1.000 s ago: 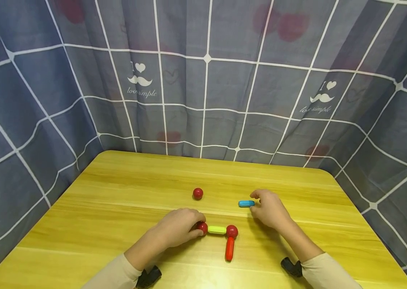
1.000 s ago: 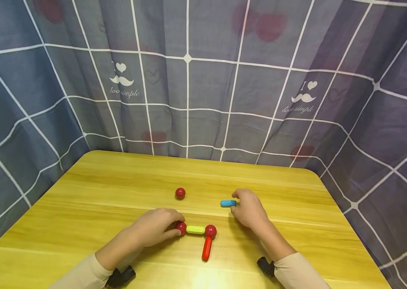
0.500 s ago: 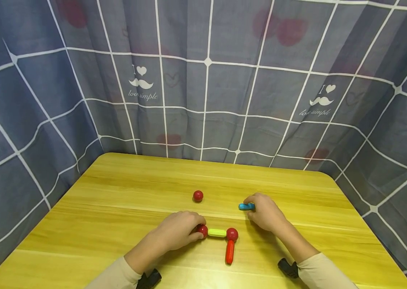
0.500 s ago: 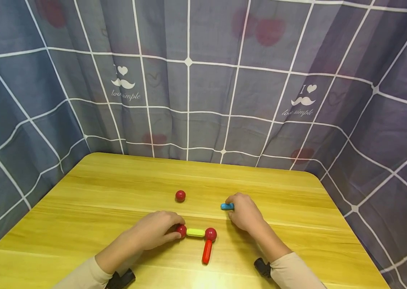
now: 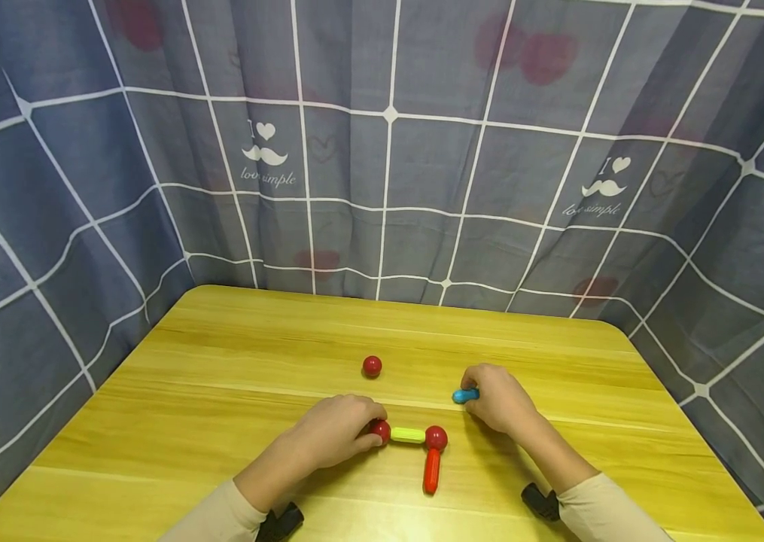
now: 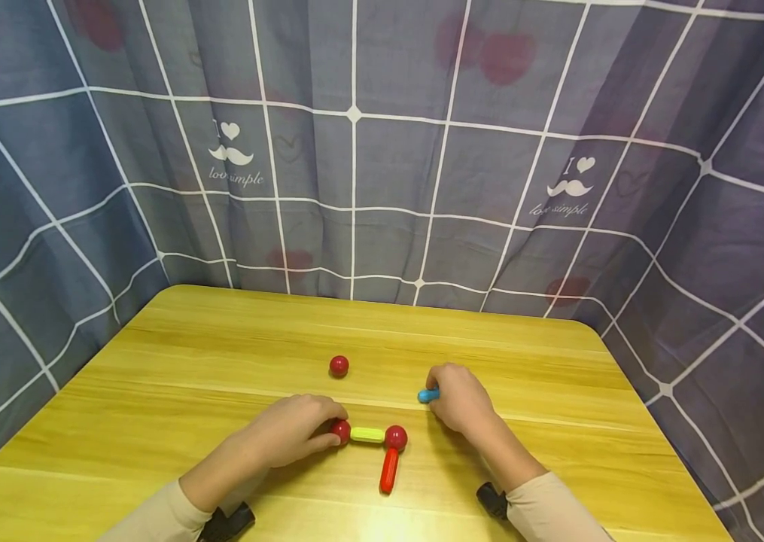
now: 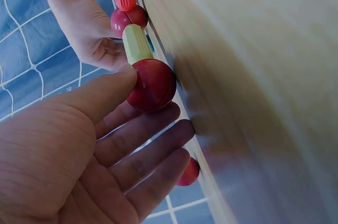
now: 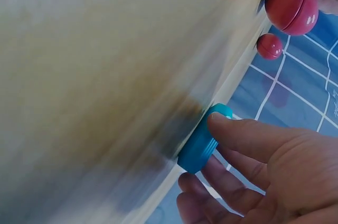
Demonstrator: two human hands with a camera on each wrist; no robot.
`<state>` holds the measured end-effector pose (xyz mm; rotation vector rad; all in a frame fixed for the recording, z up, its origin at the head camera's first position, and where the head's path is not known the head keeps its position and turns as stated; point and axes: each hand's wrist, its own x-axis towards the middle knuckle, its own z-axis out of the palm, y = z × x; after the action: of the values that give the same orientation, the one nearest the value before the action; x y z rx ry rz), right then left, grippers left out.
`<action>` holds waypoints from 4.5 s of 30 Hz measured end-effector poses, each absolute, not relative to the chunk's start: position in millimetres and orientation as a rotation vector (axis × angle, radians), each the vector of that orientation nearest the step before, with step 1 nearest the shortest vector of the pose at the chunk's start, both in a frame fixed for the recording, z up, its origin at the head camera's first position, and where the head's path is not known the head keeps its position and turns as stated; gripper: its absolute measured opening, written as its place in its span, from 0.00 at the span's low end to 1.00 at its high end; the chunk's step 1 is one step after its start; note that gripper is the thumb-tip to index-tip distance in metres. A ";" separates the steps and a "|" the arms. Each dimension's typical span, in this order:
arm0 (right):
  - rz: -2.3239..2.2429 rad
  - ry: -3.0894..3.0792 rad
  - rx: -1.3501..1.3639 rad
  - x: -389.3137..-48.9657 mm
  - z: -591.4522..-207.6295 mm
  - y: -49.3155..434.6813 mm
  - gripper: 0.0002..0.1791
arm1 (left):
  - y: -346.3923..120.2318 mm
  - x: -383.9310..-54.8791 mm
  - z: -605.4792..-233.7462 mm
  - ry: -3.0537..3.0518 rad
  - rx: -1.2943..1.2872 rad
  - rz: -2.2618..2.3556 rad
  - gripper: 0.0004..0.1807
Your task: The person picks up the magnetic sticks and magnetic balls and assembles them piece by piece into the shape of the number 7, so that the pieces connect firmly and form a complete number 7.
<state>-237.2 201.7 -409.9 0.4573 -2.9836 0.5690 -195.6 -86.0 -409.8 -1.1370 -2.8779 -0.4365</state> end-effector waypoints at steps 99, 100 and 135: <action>1.550 -3.234 0.725 -146.5 -405.4 193.7 0.14 | -84.8 -196.1 -410.9 -2.907 -1.118 -0.454 0.13; 1.576 -3.237 0.722 -145.6 -406.0 192.7 0.14 | -84.8 -196.2 -410.9 -2.908 -1.118 -0.454 0.13; 1.821 -3.213 0.721 -136.1 -414.1 169.9 0.14 | -85.1 -196.0 -408.0 -2.882 -1.158 -0.459 0.11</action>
<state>-136.1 169.9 -414.1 0.7210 -3.2129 1.8210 -196.0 -85.1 -408.0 -1.1576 -2.8825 -0.4589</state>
